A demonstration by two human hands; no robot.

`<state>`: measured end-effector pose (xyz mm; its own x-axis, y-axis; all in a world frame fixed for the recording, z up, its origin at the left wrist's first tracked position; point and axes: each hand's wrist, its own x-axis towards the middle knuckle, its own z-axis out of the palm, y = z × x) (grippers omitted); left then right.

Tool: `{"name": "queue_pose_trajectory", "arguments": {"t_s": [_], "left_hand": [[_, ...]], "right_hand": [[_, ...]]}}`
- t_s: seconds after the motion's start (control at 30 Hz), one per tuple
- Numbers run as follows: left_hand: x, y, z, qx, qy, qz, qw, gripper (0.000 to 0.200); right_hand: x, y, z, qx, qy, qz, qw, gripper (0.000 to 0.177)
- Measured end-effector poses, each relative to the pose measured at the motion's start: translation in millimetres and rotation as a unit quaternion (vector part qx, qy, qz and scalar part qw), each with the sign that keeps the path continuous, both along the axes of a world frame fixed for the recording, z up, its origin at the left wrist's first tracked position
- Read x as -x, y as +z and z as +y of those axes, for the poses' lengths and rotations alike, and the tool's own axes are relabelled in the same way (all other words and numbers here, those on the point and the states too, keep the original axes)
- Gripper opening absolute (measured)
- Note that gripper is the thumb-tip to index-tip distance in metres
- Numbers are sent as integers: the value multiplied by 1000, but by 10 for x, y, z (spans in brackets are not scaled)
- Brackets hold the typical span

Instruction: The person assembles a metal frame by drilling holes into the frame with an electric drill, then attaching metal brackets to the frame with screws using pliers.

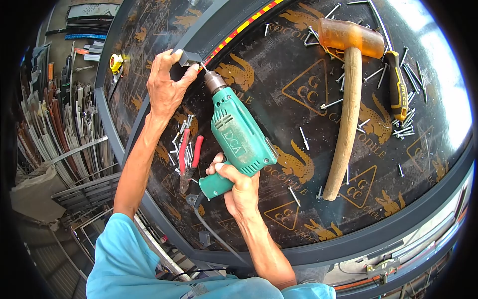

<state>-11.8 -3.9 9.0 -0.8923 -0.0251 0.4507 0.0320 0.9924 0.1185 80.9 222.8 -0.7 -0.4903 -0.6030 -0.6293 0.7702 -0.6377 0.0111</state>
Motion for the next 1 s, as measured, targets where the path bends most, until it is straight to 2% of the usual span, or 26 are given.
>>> {"name": "queue_pose_trajectory", "arguments": {"t_s": [0.07,0.57,0.9,1.0], "left_hand": [[-17,0,-3,-7,10,-27,1000,42],[-23,2,0,-12,19,-38,999,44],[-4,-7,-12,1,10,-32,999,44],[5,-17,22,8,-6,3,1000,39]], "right_hand": [[1,16,-6,-24,5,13,1000,50],[22,16,12,-27,14,15,999,50],[34,-6,12,-16,13,13,1000,50],[49,-17,-6,-20,10,27,999,50]]}}
